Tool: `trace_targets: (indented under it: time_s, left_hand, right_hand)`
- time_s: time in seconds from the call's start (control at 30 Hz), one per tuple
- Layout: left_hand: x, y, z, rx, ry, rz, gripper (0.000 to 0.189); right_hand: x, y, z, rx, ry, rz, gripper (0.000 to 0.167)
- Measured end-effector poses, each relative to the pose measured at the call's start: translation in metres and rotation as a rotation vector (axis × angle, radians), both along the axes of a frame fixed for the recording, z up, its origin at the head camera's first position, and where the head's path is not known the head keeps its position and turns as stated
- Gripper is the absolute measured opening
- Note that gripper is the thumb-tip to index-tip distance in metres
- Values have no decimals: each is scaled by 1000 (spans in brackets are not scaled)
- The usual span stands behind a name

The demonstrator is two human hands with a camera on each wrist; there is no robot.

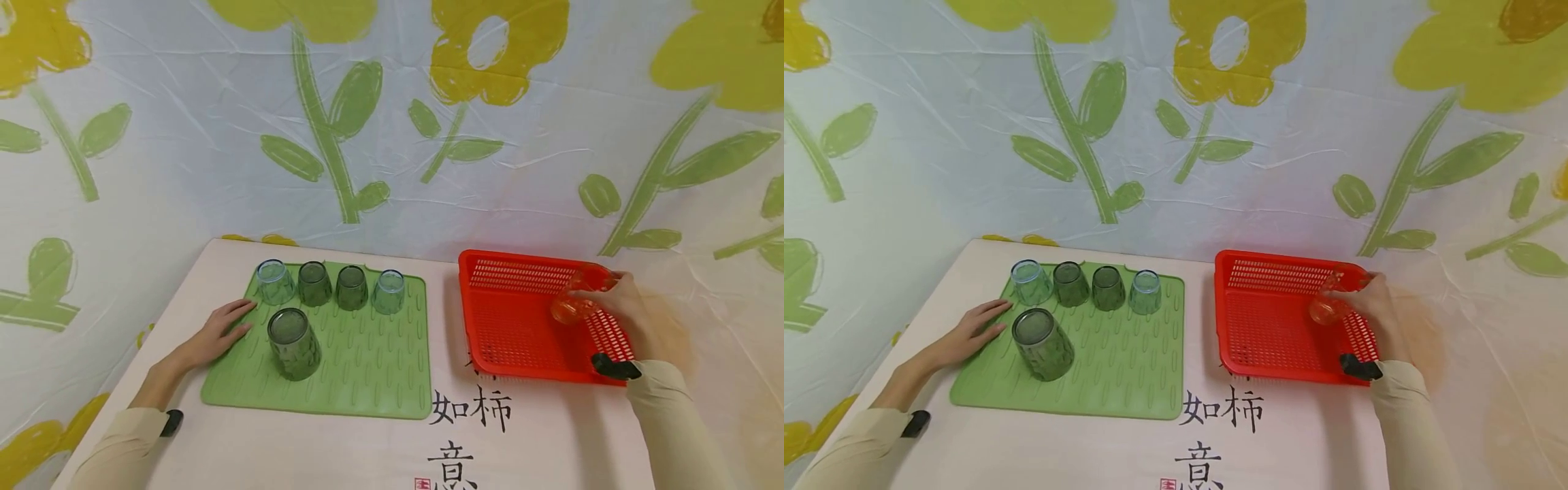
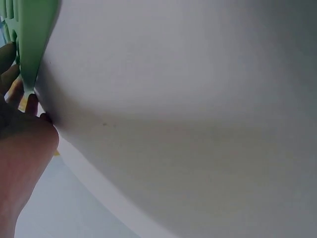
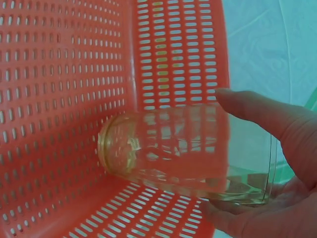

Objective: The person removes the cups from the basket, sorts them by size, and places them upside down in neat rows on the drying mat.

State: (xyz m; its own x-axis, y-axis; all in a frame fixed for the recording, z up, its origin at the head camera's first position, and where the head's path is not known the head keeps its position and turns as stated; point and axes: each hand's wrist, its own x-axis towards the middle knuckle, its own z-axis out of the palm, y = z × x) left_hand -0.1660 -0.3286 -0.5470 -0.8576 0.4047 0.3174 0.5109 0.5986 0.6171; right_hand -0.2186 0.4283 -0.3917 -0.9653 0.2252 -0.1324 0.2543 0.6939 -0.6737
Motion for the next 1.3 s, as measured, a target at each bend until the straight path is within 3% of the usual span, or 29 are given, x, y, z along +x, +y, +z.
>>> trace_targets:
  time_s: [0.23,0.5,0.63,0.77,0.87,0.93,1.13,1.3]
  left_hand:
    - [-2,0,-2,-15,20,10,45]
    - [-3,0,0,-26,44,6,45]
    - [-1,0,2,-42,38,32,45]
    - [-1,0,4,-51,32,45,45]
    - [-1,1,7,-49,21,48,44]
    - [-1,3,8,-49,17,50,43]
    - [1,6,20,-24,-9,80,40]
    - [3,11,37,7,-3,113,36]
  right_hand:
    - [6,2,1,-8,33,28,102]
    - [16,-5,5,-108,73,14,101]
    - [24,-15,8,-189,112,9,88]
    - [30,-23,9,-350,191,16,71]
    - [32,-30,10,-472,244,-4,73]
    - [33,-35,10,-458,253,-27,76]
    - [44,-47,11,-270,218,-57,86]
    - [54,-59,12,-299,242,-35,83]
